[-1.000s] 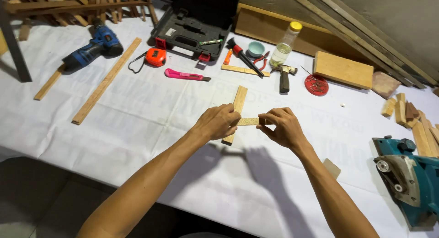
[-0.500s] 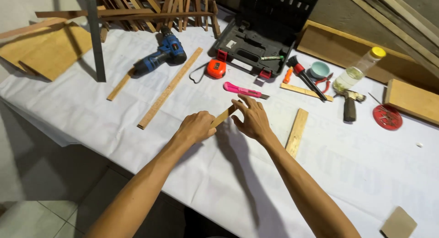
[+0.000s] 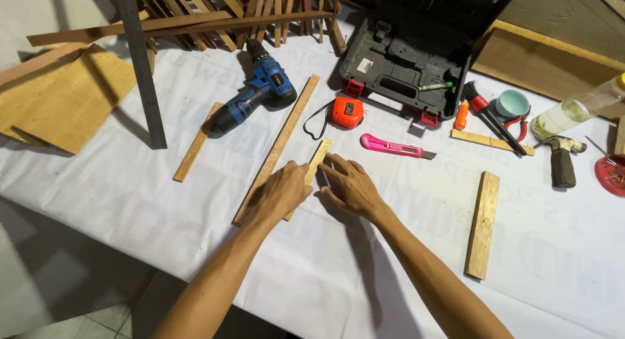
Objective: Measuring, marking, and assembling wood slats on a workshop table.
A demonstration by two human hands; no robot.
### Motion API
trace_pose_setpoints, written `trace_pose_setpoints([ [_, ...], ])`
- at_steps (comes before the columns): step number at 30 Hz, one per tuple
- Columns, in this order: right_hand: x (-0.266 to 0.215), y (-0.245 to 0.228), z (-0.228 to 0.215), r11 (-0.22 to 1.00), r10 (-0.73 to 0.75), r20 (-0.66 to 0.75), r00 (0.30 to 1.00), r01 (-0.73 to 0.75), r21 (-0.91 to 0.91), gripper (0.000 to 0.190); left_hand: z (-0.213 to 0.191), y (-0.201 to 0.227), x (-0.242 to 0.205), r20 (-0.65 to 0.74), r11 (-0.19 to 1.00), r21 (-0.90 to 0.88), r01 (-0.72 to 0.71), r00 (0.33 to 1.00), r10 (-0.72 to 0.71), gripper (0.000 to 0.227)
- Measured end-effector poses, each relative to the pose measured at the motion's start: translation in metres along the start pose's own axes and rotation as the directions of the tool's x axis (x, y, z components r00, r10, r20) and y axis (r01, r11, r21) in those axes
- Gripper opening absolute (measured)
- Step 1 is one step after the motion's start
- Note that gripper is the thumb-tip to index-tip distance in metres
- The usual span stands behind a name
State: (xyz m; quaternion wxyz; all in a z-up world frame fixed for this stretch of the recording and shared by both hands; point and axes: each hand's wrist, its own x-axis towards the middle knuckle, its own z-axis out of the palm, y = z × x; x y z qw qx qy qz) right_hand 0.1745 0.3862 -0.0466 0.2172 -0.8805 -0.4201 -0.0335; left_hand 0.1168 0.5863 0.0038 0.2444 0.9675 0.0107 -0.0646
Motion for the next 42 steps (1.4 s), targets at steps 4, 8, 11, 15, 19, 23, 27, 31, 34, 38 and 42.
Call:
trace_pose_setpoints([
  [4,0.001,-0.001,0.001,1.000,0.022,-0.035,0.999,-0.021,0.013,0.057,0.002,0.004,0.010,0.036,0.999,-0.030,-0.017,0.999,0.018,0.047],
  [8,0.003,-0.001,-0.001,1.000,0.007,-0.014,1.000,-0.007,0.005,0.058,0.004,0.004,0.015,0.084,0.999,-0.044,-0.013,0.996,0.016,0.049],
  [11,0.005,-0.004,-0.002,0.996,0.027,0.026,0.999,-0.025,-0.086,0.058,0.000,0.004,0.017,0.111,0.998,-0.053,-0.020,0.994,0.025,0.046],
  [15,0.000,-0.006,0.003,0.977,0.031,0.054,0.998,-0.019,-0.213,0.062,-0.009,0.009,0.009,0.128,0.995,-0.095,0.034,0.992,-0.022,0.059],
  [19,-0.001,-0.006,0.009,0.969,0.065,0.088,0.994,-0.042,-0.244,0.063,0.005,0.001,0.011,0.117,0.997,-0.072,0.022,0.993,-0.013,0.063],
  [23,-0.002,-0.008,0.009,0.979,0.105,0.108,0.989,-0.083,-0.188,0.068,0.025,-0.021,0.020,0.000,0.991,-0.125,-0.056,0.998,0.057,0.065],
  [27,-0.017,-0.005,0.004,0.990,0.127,0.109,0.986,-0.119,-0.074,0.070,0.003,-0.020,0.009,-0.023,0.922,-0.380,0.068,0.996,-0.083,0.054],
  [31,-0.022,-0.014,-0.048,0.970,0.123,0.019,0.992,-0.116,-0.215,0.065,0.019,-0.033,0.028,-0.180,0.956,-0.215,-0.200,0.970,0.162,0.033],
  [34,-0.030,-0.012,-0.086,0.953,0.074,-0.148,0.986,-0.113,-0.282,0.064,-0.018,0.010,0.019,-0.057,0.990,-0.062,-0.128,0.991,0.125,0.044],
  [38,-0.051,0.001,-0.124,0.954,0.269,-0.071,0.960,-0.276,-0.119,0.053,-0.032,0.055,0.021,-0.291,0.896,-0.048,-0.442,0.864,0.411,0.044],
  [42,-0.096,0.014,-0.146,0.943,0.276,-0.151,0.949,-0.298,-0.147,0.045,-0.003,0.090,0.037,-0.218,0.823,0.050,-0.567,0.798,0.563,0.060],
])
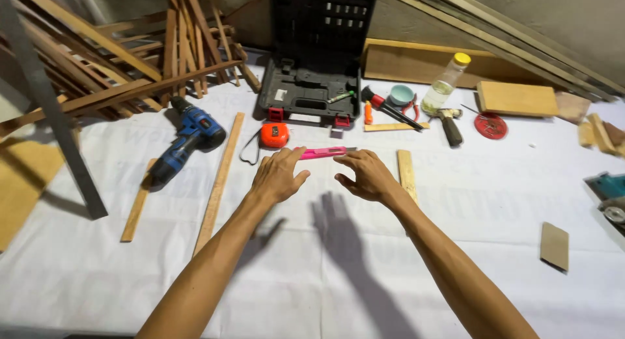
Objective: Measuring, marking, and assembling wood slats on a workshop table.
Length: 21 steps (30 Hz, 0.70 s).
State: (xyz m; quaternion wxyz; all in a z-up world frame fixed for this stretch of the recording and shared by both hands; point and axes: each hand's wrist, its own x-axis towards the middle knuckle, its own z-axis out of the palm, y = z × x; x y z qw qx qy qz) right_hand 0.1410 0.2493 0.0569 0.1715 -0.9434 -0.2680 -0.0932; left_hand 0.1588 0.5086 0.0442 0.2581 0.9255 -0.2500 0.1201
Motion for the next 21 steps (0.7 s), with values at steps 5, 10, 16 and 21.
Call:
trace_pose_setpoints([
  [5,-0.066,0.034,-0.030,0.991,0.107,-0.096,0.990,-0.114,-0.070,0.047,0.047,0.054,0.030,0.077,0.983,-0.092,-0.159,0.983,0.166,0.056],
  [10,-0.146,0.057,-0.064,0.945,0.278,-0.164,0.947,-0.300,-0.128,0.046,0.088,0.128,0.051,0.171,0.924,-0.187,-0.335,0.915,0.366,0.049],
  [16,-0.257,0.068,-0.110,0.817,0.529,-0.243,0.813,-0.565,-0.113,0.047,0.131,0.233,0.076,0.280,0.837,-0.286,-0.466,0.795,0.538,0.044],
  [21,-0.345,0.071,-0.147,0.703,0.639,-0.326,0.697,-0.701,-0.120,0.046,0.183,0.320,0.074,0.267,0.715,-0.382,-0.586,0.670,0.693,0.036],
])
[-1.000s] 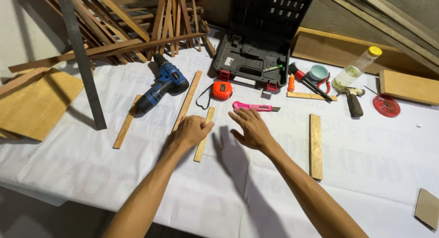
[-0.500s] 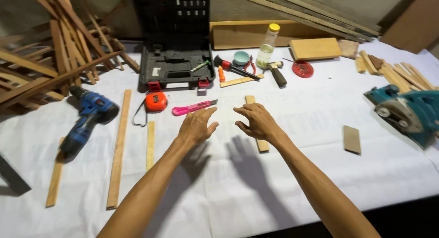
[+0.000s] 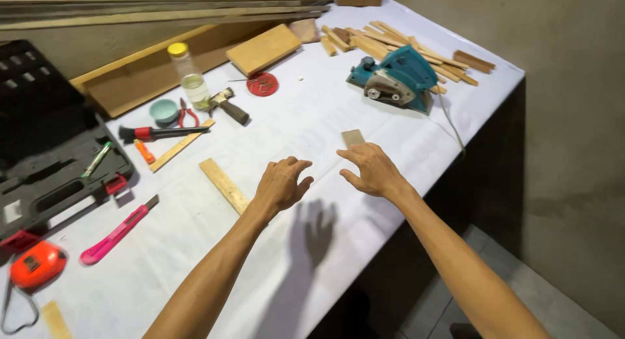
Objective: Measuring, marking, and assembling wood slats on a workshop table.
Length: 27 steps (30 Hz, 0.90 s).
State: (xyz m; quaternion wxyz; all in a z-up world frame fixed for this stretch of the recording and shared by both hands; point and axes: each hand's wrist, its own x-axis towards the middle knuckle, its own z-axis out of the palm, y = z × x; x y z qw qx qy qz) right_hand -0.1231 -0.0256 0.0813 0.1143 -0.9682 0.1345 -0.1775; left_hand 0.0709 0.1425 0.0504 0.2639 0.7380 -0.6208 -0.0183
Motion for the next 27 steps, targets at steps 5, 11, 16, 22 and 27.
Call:
trace_pose_setpoints([
  [5,-0.035,0.078,-0.043,0.993,0.103,-0.031,0.994,-0.105,-0.051,0.047,0.047,0.062,0.079,0.118,0.993,0.002,-0.117,0.986,0.116,0.037],
  [11,-0.057,0.180,-0.099,0.990,0.113,-0.060,0.992,-0.118,-0.082,0.047,0.097,0.123,0.172,0.175,0.983,0.023,-0.183,0.969,0.176,0.034],
  [16,-0.066,0.258,-0.127,0.992,0.088,-0.065,0.994,-0.093,-0.084,0.045,0.126,0.153,0.234,0.184,0.968,0.043,-0.247,0.954,0.235,0.033],
  [22,-0.059,0.338,-0.139,0.995,0.081,-0.034,0.996,-0.082,-0.050,0.044,0.145,0.169,0.301,0.183,0.937,0.149,-0.316,0.940,0.288,0.030],
  [27,-0.037,0.395,-0.136,0.996,0.053,-0.066,0.996,-0.057,-0.071,0.043,0.157,0.174,0.369,0.195,0.872,0.320,-0.371,0.926,0.323,0.024],
])
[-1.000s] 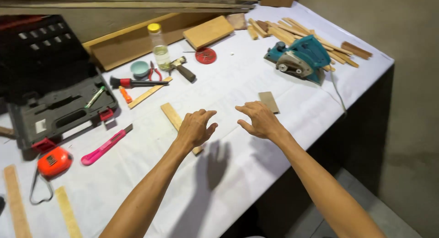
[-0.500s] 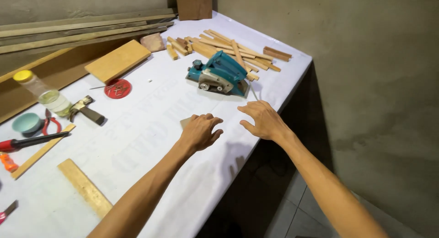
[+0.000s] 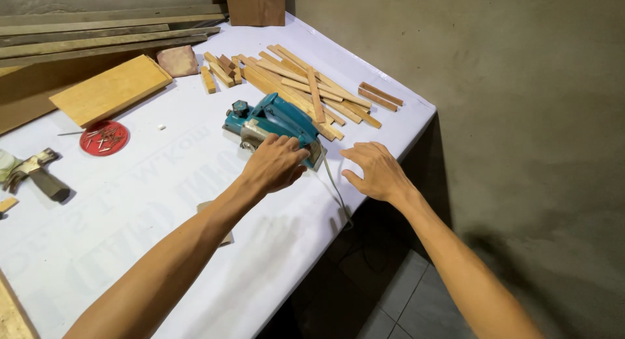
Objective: Measuring, marking, and assembling wood slats on a workshop table.
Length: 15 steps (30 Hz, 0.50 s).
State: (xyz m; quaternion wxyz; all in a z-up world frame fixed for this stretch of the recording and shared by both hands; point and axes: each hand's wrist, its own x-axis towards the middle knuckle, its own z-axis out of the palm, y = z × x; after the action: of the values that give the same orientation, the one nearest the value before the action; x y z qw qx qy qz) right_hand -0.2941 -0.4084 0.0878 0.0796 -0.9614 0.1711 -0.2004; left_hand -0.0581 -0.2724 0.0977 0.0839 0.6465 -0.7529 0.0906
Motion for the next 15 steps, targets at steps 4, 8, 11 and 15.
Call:
trace_pose_setpoints([
  [4,0.035,0.034,-0.006,0.998,0.058,0.046,0.997,-0.058,-0.005,0.046,0.007,-0.021,0.050,-0.004,0.998,0.057,0.011,1.000,-0.011,0.018],
  [8,0.073,0.084,-0.006,1.000,0.015,0.011,1.000,-0.015,0.007,0.042,0.009,-0.047,0.102,-0.006,0.999,0.030,0.014,1.000,-0.014,0.024],
  [11,0.107,0.116,-0.007,1.000,0.005,0.028,1.000,-0.006,0.018,0.041,0.008,-0.073,0.139,0.056,0.997,-0.004,0.072,0.996,-0.071,0.024],
  [15,0.147,0.147,-0.008,0.997,0.073,0.202,0.977,-0.075,-0.001,0.039,0.018,-0.104,0.184,0.252,0.986,0.001,0.168,0.954,-0.163,0.028],
])
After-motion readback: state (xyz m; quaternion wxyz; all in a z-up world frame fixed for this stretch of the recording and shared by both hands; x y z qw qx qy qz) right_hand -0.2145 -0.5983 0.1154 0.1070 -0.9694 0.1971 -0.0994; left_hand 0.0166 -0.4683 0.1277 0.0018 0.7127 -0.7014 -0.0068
